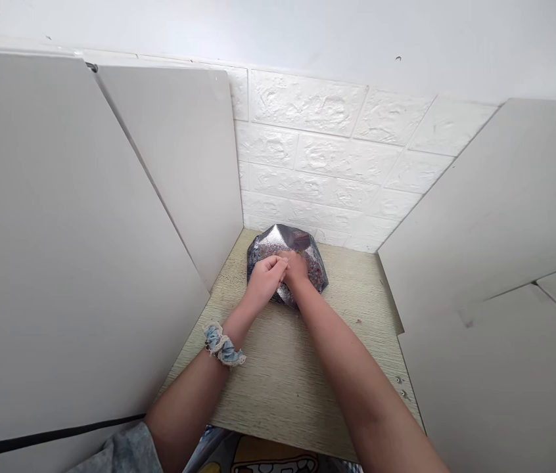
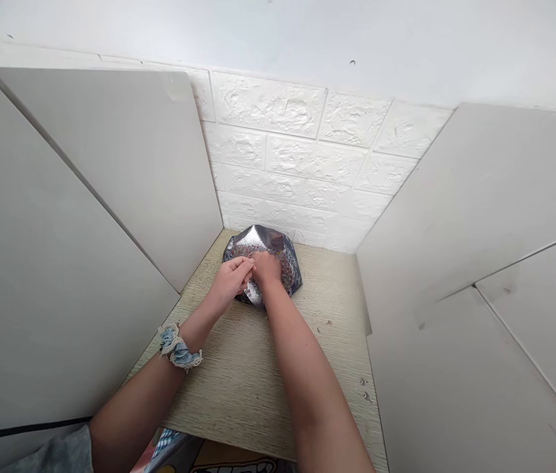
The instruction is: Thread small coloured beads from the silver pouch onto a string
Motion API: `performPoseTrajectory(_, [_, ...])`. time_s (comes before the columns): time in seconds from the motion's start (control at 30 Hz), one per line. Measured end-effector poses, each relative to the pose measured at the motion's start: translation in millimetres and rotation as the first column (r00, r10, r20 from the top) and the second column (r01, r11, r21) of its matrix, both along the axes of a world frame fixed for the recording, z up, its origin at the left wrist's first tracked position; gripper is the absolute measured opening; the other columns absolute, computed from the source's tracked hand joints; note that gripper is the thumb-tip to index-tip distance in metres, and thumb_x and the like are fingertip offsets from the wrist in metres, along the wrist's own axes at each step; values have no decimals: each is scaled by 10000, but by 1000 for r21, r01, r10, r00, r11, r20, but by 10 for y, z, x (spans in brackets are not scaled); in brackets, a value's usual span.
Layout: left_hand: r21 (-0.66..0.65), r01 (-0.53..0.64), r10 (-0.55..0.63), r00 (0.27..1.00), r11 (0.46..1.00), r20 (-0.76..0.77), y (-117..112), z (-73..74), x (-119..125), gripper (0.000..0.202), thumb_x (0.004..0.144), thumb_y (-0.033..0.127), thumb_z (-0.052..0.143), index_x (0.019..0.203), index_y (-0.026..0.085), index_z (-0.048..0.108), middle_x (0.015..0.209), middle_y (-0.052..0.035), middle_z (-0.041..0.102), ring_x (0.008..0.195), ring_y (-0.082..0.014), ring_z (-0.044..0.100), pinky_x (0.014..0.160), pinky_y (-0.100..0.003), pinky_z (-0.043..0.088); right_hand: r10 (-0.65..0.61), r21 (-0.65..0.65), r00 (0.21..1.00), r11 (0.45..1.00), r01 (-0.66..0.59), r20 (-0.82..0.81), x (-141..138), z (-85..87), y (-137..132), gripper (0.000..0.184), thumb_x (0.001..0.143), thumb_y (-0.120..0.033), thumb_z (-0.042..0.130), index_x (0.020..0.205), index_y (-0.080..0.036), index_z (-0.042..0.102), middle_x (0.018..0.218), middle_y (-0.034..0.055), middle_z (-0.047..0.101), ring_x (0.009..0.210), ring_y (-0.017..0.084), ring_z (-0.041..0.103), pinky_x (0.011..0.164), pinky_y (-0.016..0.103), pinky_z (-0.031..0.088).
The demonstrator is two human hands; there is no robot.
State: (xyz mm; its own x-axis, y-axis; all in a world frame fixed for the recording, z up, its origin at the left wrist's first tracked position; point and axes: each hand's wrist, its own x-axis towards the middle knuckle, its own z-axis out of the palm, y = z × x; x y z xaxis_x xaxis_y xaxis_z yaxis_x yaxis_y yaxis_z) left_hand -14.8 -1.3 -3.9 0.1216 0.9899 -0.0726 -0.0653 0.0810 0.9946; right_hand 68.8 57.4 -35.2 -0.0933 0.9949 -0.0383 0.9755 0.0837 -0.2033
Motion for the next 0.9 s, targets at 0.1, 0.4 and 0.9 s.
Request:
performPoseTrajectory(0.1, [18, -11, 11, 1000, 1000, -3, 7, 1, -3, 196, 696, 306, 461, 584, 146, 459, 421, 72, 332, 329, -15, 233, 343, -171, 160, 28, -4, 1000, 1000, -28, -2, -28, 1, 20, 229, 759, -222, 407, 761, -139, 620, 765, 106, 631, 698, 166, 589, 602, 232, 412])
performPoseTrajectory(0.4, [53, -14, 15, 999, 998, -32, 29, -34, -8, 224, 704, 338, 454, 595, 143, 461, 427, 72, 317, 341, -19, 221, 349, -175, 158, 27, -13, 1000, 1000, -27, 16, -97, 146, 88, 265, 769, -289, 396, 756, -156, 625, 758, 97, 640, 699, 171, 597, 611, 248, 419])
performPoseTrajectory(0.9, [83, -15, 19, 999, 996, -40, 42, -74, -10, 241, 709, 356, 452, 596, 143, 456, 439, 67, 335, 347, -20, 237, 355, -178, 171, 33, -145, 999, 989, -27, 42, -48, 202, 117, 258, 786, -299, 401, 819, -148, 608, 804, 113, 626, 760, 204, 600, 610, 275, 440])
